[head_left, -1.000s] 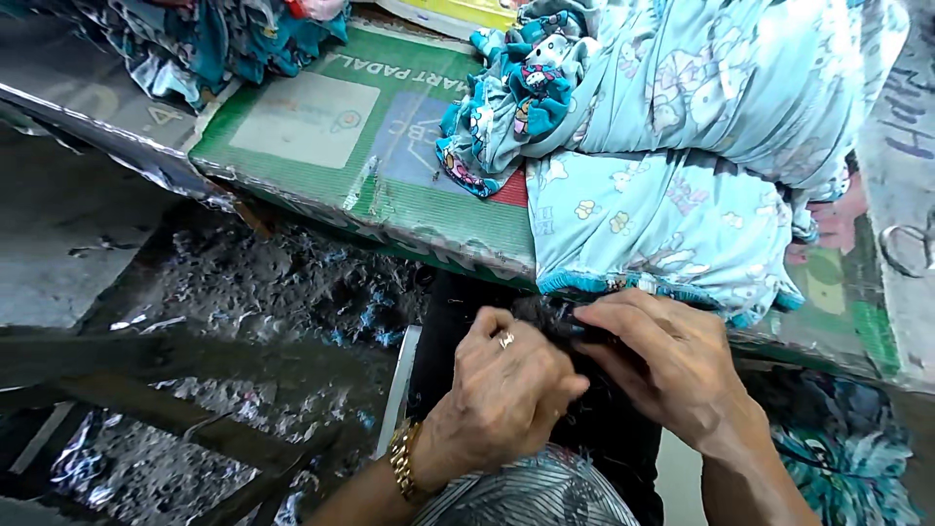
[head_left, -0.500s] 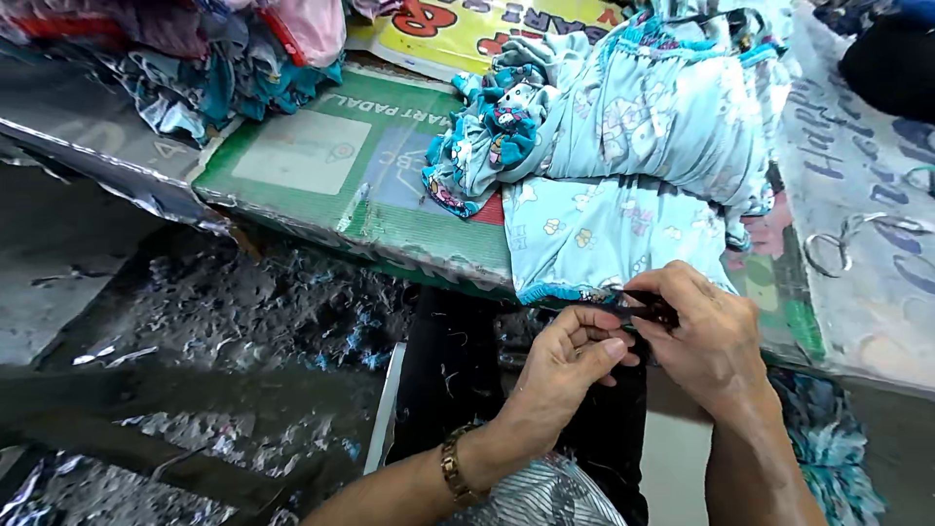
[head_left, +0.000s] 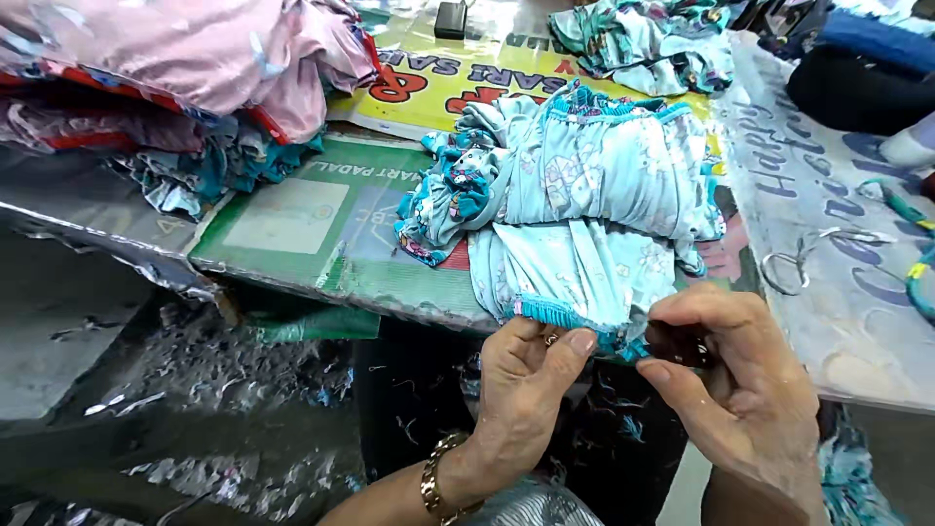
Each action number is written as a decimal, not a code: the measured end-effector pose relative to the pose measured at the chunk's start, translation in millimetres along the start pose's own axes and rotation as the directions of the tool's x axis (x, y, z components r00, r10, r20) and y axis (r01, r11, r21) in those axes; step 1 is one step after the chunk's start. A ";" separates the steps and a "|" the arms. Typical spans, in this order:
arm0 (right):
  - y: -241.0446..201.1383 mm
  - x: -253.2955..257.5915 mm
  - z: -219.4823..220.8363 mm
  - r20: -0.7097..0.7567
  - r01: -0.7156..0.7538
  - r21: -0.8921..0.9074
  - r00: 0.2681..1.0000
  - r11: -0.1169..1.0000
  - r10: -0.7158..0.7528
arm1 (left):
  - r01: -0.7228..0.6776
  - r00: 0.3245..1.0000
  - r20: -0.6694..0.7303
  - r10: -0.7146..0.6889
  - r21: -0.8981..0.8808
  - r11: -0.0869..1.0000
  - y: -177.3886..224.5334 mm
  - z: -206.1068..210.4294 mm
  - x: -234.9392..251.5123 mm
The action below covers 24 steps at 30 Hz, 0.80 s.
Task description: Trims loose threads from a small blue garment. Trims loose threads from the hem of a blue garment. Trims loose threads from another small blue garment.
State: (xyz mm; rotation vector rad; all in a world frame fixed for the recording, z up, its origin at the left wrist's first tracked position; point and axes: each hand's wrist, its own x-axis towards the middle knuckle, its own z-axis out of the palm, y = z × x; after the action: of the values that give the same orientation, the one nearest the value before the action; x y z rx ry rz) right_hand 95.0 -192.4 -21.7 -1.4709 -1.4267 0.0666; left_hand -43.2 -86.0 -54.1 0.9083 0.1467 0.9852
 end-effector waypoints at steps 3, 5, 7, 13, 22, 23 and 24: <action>2.8 8.1 1.9 0.040 0.018 0.010 0.999 1.000 -0.018 | -0.004 1.000 0.021 0.003 0.040 0.999 -3.3 0.2 -0.1; 7.5 10.0 2.3 0.063 0.018 0.017 0.998 1.000 -0.019 | -0.011 0.999 0.043 0.008 0.073 0.997 -6.2 -2.0 0.2; 12.9 8.5 3.2 0.071 0.010 0.048 0.997 0.999 -0.014 | -0.017 0.997 0.075 0.009 0.107 0.994 -9.5 -5.7 -0.2; 24.8 -6.4 9.3 0.060 -0.033 0.125 0.998 0.992 0.025 | -0.015 0.997 0.081 0.001 0.167 0.986 -22.4 -14.6 -8.2; 31.4 -17.9 9.9 0.087 -0.081 0.111 0.994 0.990 0.072 | -0.129 0.988 0.134 0.083 0.391 0.911 -32.5 -22.3 -13.6; 30.9 -18.1 9.9 0.089 -0.084 0.107 0.993 0.991 0.075 | -0.151 0.984 0.152 0.094 0.425 0.893 -33.0 -23.6 -13.4; 30.3 -18.1 10.0 0.089 -0.084 0.100 0.993 0.991 0.075 | -0.174 0.979 0.175 0.104 0.451 0.875 -33.4 -24.7 -12.9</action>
State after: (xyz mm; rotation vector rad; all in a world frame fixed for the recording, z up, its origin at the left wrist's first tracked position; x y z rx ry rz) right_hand 104.4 -192.6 -57.1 -1.4534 -1.4114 0.2526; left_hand -40.7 -88.9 -97.4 1.4472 0.2005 1.0319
